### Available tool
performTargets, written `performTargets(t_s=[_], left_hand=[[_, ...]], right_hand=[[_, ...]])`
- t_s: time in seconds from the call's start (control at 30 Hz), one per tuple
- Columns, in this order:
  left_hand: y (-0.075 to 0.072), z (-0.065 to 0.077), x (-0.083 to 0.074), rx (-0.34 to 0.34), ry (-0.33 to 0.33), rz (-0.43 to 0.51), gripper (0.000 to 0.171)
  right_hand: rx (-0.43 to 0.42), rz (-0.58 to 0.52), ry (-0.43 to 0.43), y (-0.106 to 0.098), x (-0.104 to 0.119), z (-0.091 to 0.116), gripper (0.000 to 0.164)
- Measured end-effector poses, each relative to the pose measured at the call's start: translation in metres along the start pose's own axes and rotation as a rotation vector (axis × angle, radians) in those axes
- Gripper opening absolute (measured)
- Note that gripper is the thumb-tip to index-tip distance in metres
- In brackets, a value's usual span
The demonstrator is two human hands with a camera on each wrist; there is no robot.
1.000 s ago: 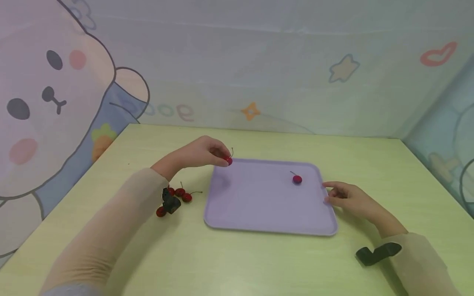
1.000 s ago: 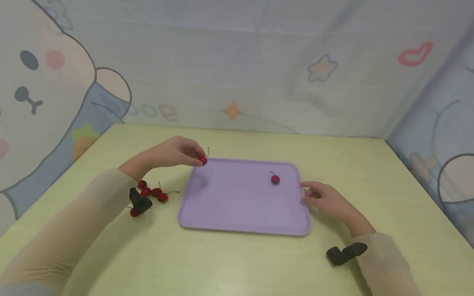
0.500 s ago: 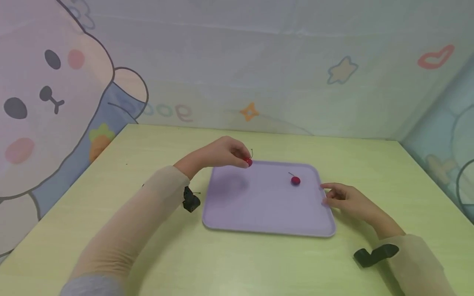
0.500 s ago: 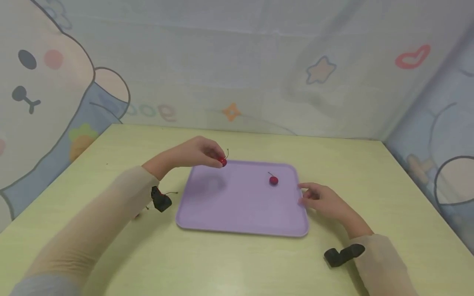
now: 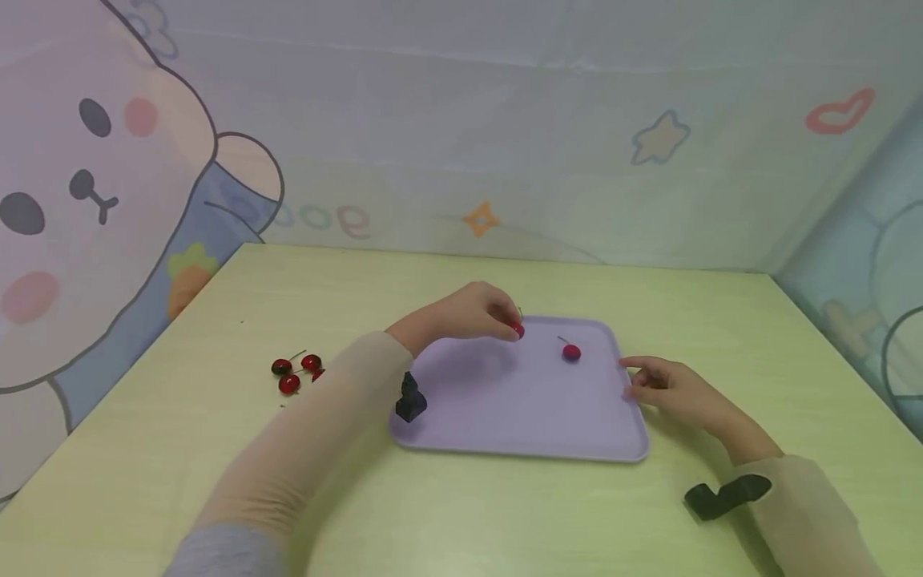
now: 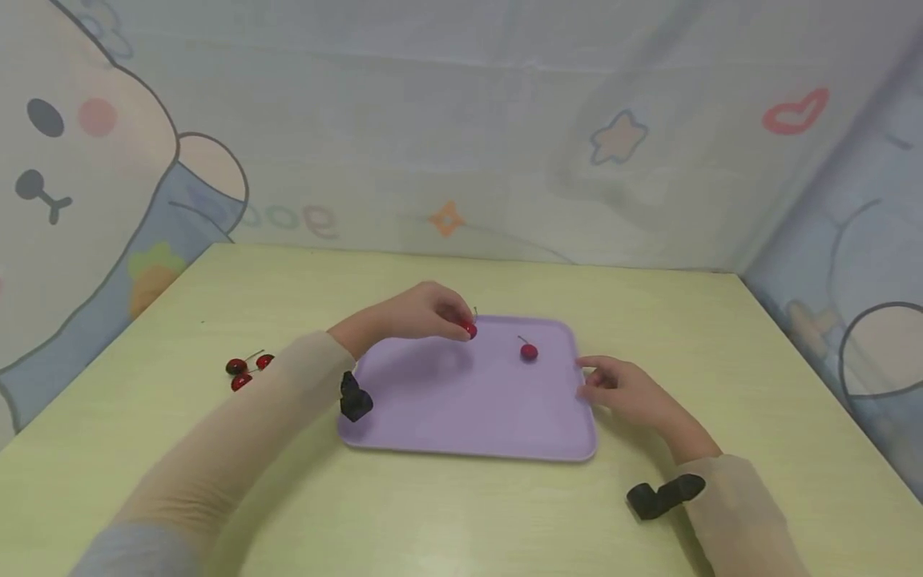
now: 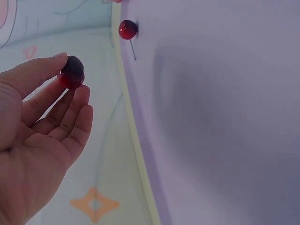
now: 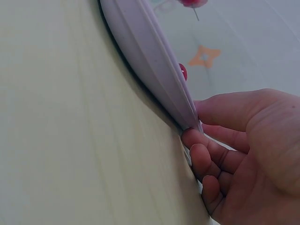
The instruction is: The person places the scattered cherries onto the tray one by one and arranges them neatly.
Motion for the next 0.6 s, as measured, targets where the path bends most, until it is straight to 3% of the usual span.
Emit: performTargets(t_s=[0.27, 0.6], left_hand=[[0.017, -0.015, 0.000, 0.041, -0.005, -0.082, 0.018], [0.023, -0.025, 0.003, 0.025, -0.002, -0.111, 0.020]], right_hand=[[0.001, 0.014, -0.004, 0.000, 0.005, 0.000, 0.050], [0.007, -0.008, -0.013, 0.002, 0.004, -0.002, 0.050]])
Point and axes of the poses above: each hand's wrist, its own z-axis away from the middle knuckle, its own y-axis out of the palm, x = y × z, the point moved 8 cm from there along -z, towards the middle knuckle, and after that the axes turned 5 degrees about z, right-handed, at the moved point
